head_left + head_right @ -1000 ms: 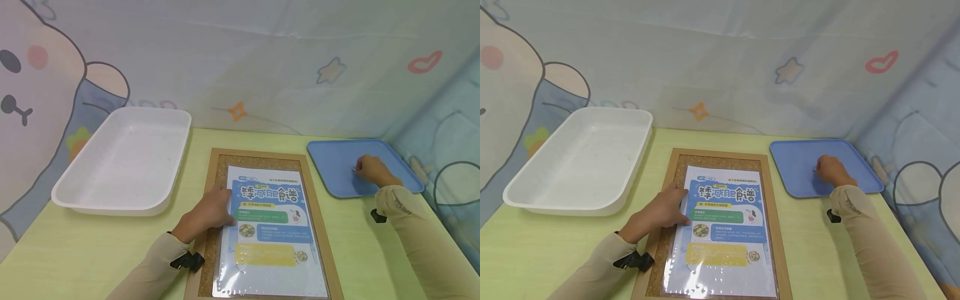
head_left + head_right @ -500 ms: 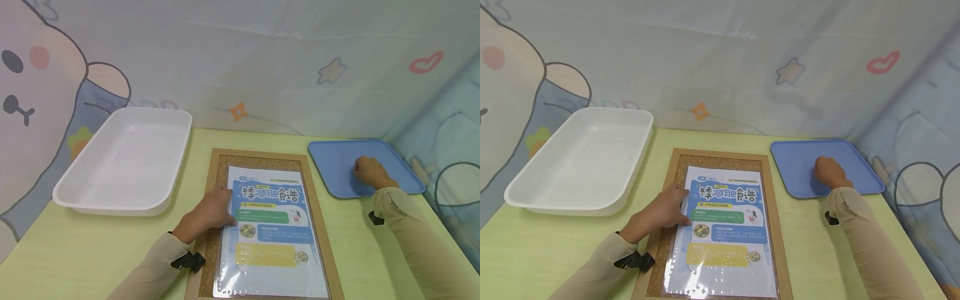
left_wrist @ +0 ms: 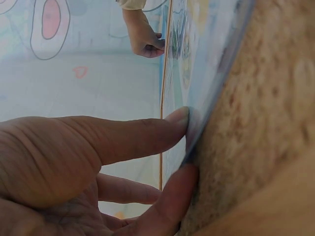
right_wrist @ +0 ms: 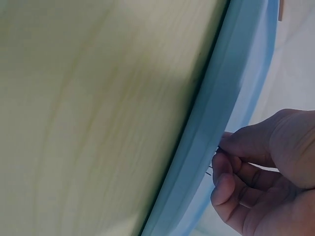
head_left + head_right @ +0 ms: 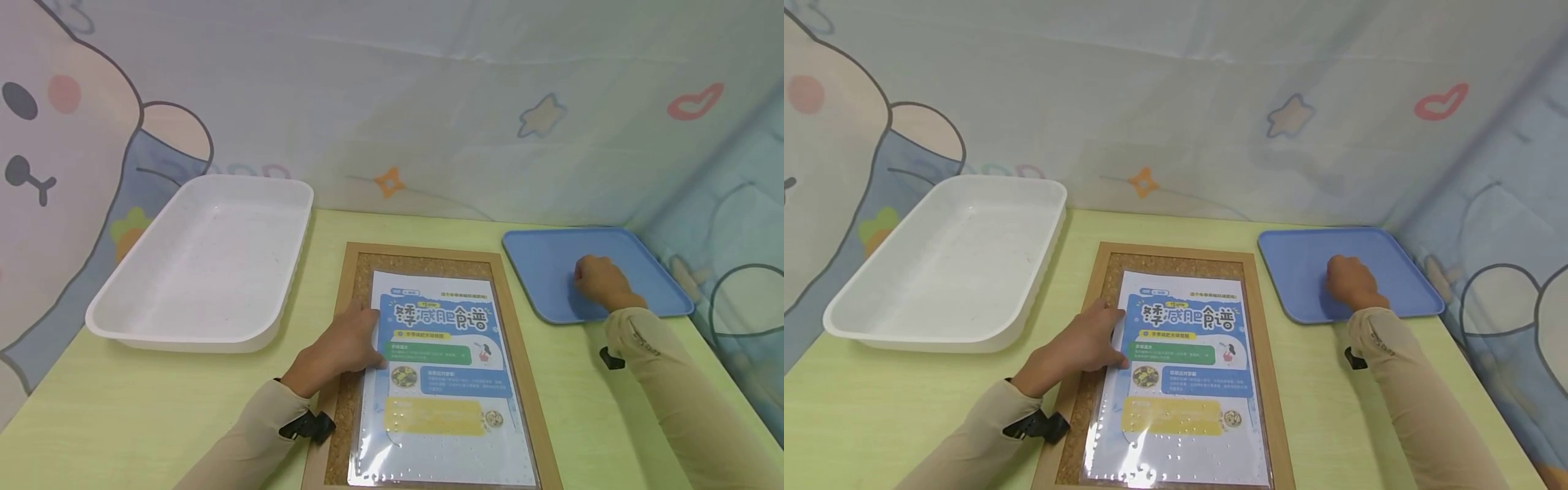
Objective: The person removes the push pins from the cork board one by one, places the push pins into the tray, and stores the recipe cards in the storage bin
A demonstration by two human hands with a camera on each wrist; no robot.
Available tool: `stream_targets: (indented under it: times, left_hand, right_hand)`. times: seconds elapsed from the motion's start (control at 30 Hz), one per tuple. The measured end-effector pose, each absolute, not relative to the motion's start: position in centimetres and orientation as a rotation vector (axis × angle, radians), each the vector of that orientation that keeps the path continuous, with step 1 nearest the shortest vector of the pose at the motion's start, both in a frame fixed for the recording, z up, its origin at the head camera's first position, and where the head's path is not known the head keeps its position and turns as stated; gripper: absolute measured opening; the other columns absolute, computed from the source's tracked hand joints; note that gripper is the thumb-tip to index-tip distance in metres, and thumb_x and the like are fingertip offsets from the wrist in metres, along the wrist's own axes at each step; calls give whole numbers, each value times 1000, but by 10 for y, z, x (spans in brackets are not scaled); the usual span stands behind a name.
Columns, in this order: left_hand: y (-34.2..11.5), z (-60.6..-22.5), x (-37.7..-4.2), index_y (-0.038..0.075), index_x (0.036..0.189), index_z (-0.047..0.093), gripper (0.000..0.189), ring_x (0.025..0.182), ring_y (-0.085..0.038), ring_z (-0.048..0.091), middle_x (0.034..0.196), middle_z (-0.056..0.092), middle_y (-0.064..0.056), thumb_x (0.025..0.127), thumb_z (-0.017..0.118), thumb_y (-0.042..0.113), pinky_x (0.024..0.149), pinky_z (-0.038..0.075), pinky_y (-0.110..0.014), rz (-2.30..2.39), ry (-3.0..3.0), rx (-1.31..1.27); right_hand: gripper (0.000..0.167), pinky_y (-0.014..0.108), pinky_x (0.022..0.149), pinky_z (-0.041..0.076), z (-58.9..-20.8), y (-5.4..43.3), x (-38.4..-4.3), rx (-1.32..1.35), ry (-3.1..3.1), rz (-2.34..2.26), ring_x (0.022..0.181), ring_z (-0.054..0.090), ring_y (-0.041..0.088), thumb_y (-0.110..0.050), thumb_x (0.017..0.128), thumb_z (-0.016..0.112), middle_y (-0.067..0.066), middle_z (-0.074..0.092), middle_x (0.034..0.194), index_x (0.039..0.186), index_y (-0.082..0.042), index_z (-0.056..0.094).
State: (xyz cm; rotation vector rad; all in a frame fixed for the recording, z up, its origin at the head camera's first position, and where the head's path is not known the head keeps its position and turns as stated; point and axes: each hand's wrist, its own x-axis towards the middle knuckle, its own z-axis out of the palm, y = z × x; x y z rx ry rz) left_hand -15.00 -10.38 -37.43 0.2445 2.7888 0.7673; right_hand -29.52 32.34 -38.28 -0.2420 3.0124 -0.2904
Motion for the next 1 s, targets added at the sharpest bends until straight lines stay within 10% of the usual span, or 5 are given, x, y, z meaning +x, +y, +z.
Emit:
stream_targets:
  times: [0.53, 0.7, 1.0]
  left_hand:
    - [-109, -378, -152, -3, 126, 61, 63, 91, -25, 54, 110, 53, -14, 71, 89, 9, 66, 51, -31, 812, 2781, 273]
    - [-118, -378, -154, -5, 140, 51, 64, 102, -27, 56, 133, 54, -22, 82, 78, 2, 72, 52, -32, 958, 2758, 250]
    - [-147, -362, -156, 8, 146, 47, 66, 66, -17, 58, 127, 48, -23, 85, 47, -15, 46, 46, -25, 1487, 2536, 302]
  right_hand:
    - [15, 48, 64, 49, -391, 324, -295, -258, 3025, -271, 70, 57, 34, 5, 84, 48, 22, 63, 79, 82, 8, 63]
    - [15, 53, 67, 50, -391, 321, -295, -280, 3055, -248, 73, 61, 39, 4, 83, 48, 24, 65, 81, 82, 8, 63]
    - [17, 44, 60, 46, -389, 314, -292, -246, 3044, -257, 66, 55, 32, 5, 85, 46, 18, 59, 73, 75, 3, 59]
